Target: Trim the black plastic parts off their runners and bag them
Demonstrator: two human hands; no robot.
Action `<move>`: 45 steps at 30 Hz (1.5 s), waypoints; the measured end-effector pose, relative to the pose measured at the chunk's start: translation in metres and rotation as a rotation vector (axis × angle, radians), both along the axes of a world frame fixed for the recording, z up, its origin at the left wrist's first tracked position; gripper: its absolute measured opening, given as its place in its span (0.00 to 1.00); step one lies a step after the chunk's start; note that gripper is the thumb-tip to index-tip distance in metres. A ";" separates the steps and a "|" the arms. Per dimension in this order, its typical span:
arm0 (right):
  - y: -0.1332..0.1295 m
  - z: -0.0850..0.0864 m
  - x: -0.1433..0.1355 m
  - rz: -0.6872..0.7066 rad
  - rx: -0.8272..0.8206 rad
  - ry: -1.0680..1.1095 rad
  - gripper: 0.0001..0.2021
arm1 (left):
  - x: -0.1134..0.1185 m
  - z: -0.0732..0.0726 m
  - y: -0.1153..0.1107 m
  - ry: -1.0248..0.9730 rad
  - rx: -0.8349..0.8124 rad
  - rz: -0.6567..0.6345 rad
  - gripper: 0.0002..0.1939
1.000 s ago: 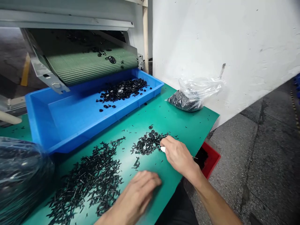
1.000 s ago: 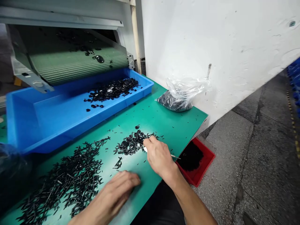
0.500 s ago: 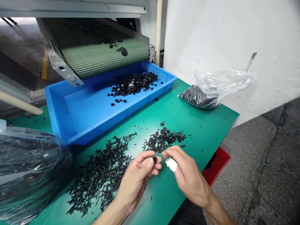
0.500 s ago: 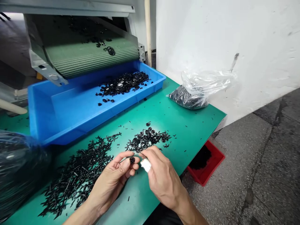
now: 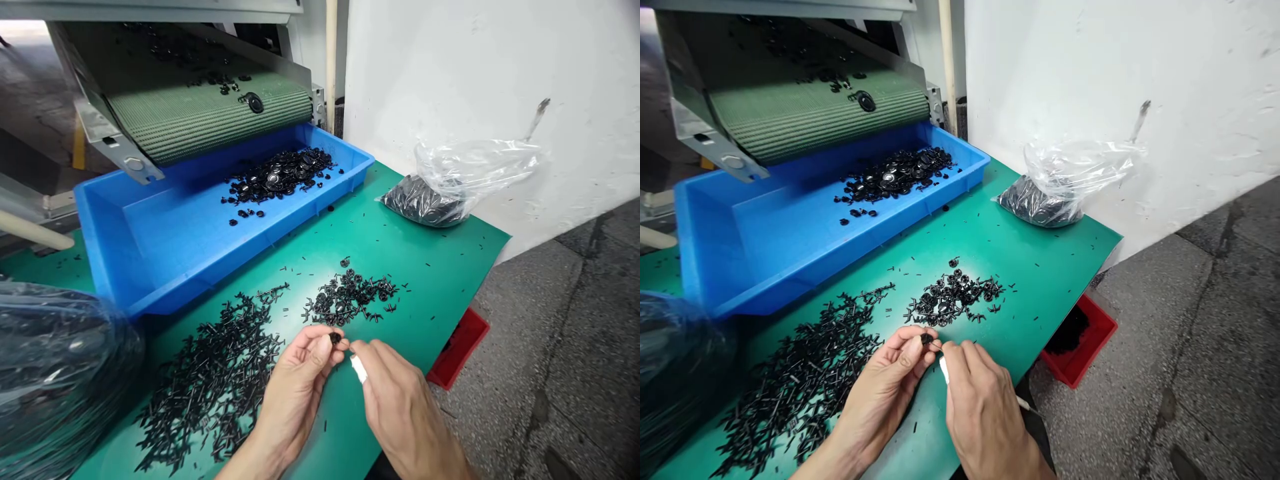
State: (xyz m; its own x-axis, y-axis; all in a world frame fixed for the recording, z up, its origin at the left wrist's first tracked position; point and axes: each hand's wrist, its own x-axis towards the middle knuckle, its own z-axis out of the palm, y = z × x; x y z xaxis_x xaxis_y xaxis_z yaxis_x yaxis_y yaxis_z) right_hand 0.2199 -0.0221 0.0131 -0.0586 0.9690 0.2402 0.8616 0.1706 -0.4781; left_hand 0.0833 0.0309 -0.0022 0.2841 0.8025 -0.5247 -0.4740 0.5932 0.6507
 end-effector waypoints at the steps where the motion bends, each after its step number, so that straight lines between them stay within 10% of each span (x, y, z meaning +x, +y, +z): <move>1: 0.000 0.000 0.000 0.004 0.012 -0.018 0.15 | 0.000 0.000 -0.001 -0.004 0.018 0.000 0.07; 29: -0.002 -0.008 -0.018 -0.129 0.085 -0.157 0.15 | 0.003 -0.003 -0.012 0.198 0.127 0.009 0.09; 35: 0.012 0.004 0.017 -0.021 -0.381 0.223 0.12 | 0.000 -0.008 -0.005 0.382 0.222 -0.059 0.11; 45: 0.051 -0.016 0.060 -0.302 -0.136 -0.031 0.13 | 0.002 -0.002 -0.003 0.266 0.173 -0.160 0.07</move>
